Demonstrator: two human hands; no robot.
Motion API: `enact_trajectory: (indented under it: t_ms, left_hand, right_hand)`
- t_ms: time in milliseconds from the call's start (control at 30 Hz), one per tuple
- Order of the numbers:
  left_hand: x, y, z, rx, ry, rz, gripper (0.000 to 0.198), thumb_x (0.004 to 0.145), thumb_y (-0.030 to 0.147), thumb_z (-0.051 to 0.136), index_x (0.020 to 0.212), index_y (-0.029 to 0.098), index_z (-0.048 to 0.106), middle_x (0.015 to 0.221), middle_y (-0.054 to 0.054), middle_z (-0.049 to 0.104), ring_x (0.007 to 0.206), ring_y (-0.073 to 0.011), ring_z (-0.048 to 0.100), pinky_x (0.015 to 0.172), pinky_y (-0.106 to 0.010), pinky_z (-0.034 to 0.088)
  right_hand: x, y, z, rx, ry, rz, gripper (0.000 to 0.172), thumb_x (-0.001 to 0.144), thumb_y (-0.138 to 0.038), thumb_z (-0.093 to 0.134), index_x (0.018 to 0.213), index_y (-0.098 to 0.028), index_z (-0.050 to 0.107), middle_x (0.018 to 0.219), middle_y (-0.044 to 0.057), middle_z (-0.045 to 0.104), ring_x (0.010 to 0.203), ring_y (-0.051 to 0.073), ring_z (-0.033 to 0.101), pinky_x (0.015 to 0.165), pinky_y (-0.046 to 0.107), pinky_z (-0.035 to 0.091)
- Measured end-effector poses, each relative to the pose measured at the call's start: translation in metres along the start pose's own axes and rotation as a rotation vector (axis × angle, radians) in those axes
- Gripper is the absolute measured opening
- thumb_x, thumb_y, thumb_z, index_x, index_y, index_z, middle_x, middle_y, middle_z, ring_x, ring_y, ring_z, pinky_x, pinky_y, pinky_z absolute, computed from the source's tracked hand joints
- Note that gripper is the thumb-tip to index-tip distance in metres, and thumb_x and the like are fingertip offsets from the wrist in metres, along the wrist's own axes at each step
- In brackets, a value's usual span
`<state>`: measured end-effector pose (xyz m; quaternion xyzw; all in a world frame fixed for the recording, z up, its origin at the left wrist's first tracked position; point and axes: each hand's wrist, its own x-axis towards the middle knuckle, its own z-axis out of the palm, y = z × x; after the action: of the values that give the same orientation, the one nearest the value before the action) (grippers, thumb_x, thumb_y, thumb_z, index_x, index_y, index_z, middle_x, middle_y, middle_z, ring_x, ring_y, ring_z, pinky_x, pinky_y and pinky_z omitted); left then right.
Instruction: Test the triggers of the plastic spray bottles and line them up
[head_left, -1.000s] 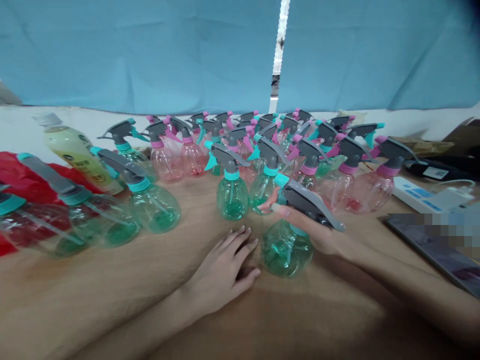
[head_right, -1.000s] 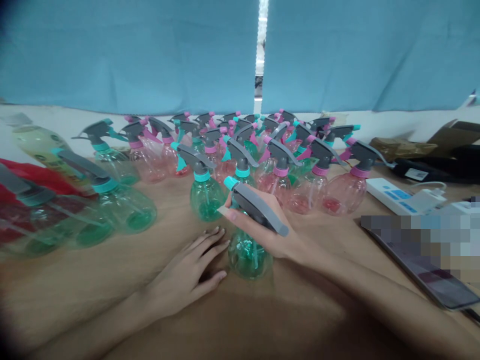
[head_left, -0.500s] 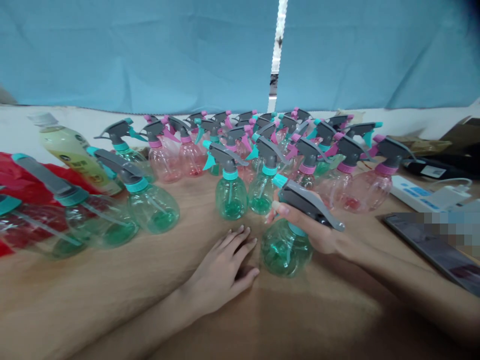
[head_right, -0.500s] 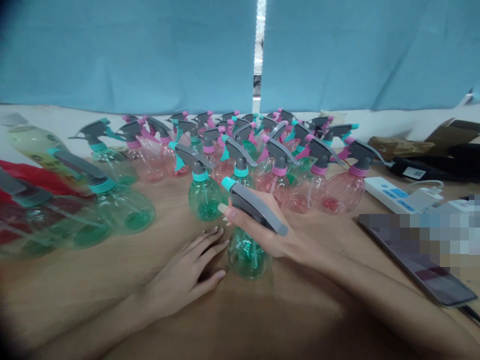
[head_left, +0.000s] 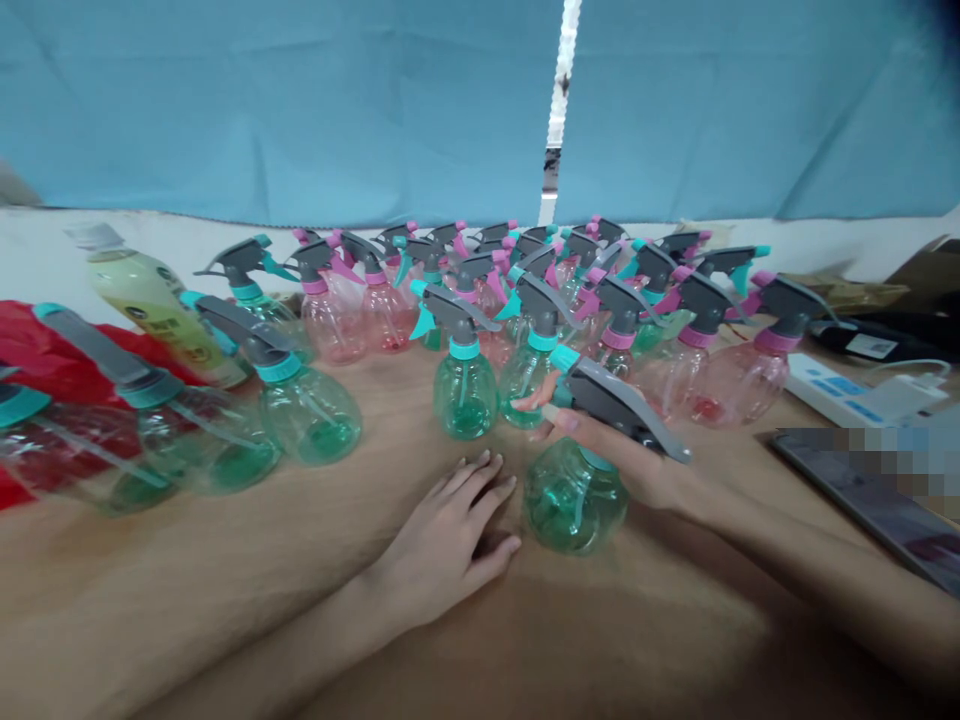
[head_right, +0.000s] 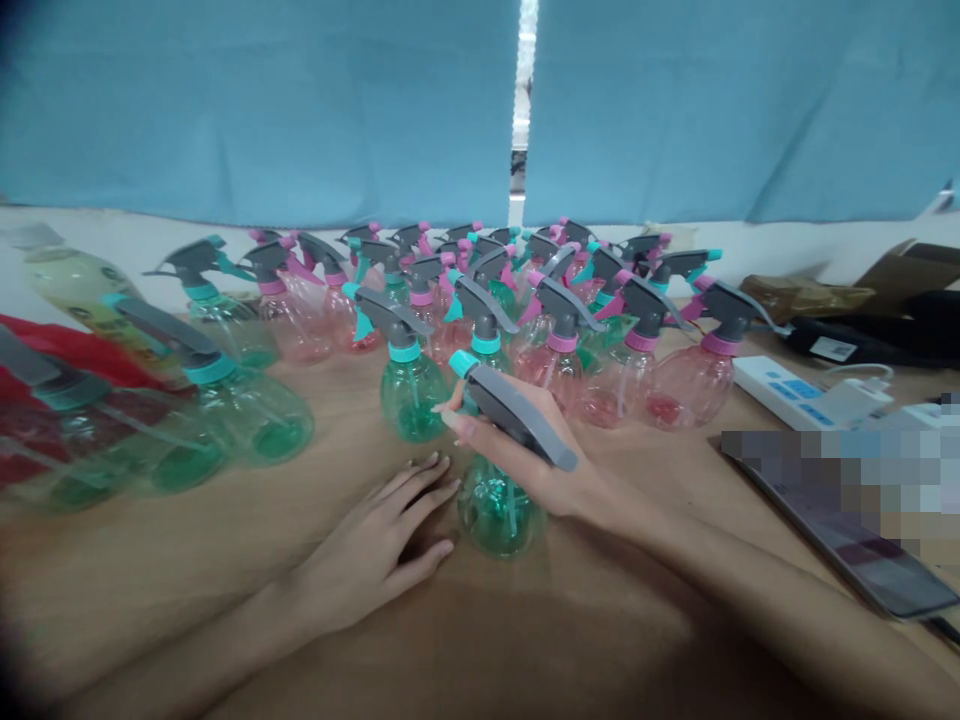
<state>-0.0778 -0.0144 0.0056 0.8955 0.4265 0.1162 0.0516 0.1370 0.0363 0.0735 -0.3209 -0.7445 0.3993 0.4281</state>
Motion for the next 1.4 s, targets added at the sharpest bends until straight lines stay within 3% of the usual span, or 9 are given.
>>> enact_trajectory:
  t_ms: [200,300,500,733,1233,1400]
  left_hand:
    - [0.0,0.001,-0.002,-0.018,0.004,-0.007,0.049,0.096,0.04,0.051,0.137,0.014,0.046,0.148,-0.013,0.041,0.138,-0.0281,0.034,0.111,-0.046,0.031]
    - [0.0,0.001,-0.002,-0.009,-0.006,-0.008,0.049,0.096,0.04,0.051,0.137,0.014,0.046,0.148,-0.013,0.041,0.138,-0.0272,0.033,0.112,-0.045,0.03]
    - [0.0,0.002,-0.003,-0.003,-0.018,-0.016,0.05,0.096,0.039,0.052,0.137,0.012,0.046,0.148,-0.014,0.041,0.139,-0.0276,0.033,0.112,-0.045,0.03]
    - [0.0,0.001,-0.001,-0.007,-0.015,-0.016,0.05,0.096,0.039,0.052,0.137,0.013,0.045,0.149,-0.014,0.04,0.139,-0.0274,0.033,0.112,-0.045,0.03]
    - [-0.001,0.001,-0.002,-0.034,0.013,-0.006,0.046,0.097,0.039,0.049,0.138,0.017,0.045,0.148,-0.012,0.041,0.138,-0.0282,0.034,0.111,-0.046,0.031]
    - [0.0,0.001,-0.001,-0.025,-0.004,-0.009,0.049,0.096,0.04,0.05,0.137,0.014,0.045,0.148,-0.014,0.041,0.138,-0.0278,0.034,0.112,-0.046,0.031]
  right_hand:
    - [-0.002,-0.003,0.0,-0.011,0.031,0.005,0.023,0.087,-0.044,0.06,0.101,-0.027,0.065,0.094,0.002,0.066,0.078,0.018,0.063,0.075,0.035,0.052]
    - [-0.002,-0.003,0.001,-0.001,0.024,0.034,0.022,0.087,-0.042,0.059,0.102,-0.027,0.065,0.093,0.002,0.068,0.077,0.019,0.065,0.079,0.039,0.054]
    - [-0.003,0.004,0.003,0.107,0.028,-0.027,0.024,0.087,-0.035,0.063,0.11,-0.028,0.064,0.118,0.003,0.066,0.112,0.023,0.061,0.096,0.042,0.05]
    - [-0.002,0.007,0.003,0.127,0.014,-0.048,0.026,0.086,-0.034,0.064,0.111,-0.028,0.065,0.127,0.002,0.063,0.122,0.024,0.056,0.104,0.044,0.046]
    - [-0.002,0.005,0.003,0.152,0.026,-0.034,0.024,0.086,-0.033,0.064,0.11,-0.027,0.065,0.128,0.002,0.063,0.121,0.024,0.057,0.102,0.046,0.049]
    - [-0.002,0.007,0.004,0.173,0.019,-0.056,0.024,0.086,-0.031,0.064,0.11,-0.027,0.065,0.126,0.002,0.064,0.124,0.022,0.055,0.108,0.045,0.043]
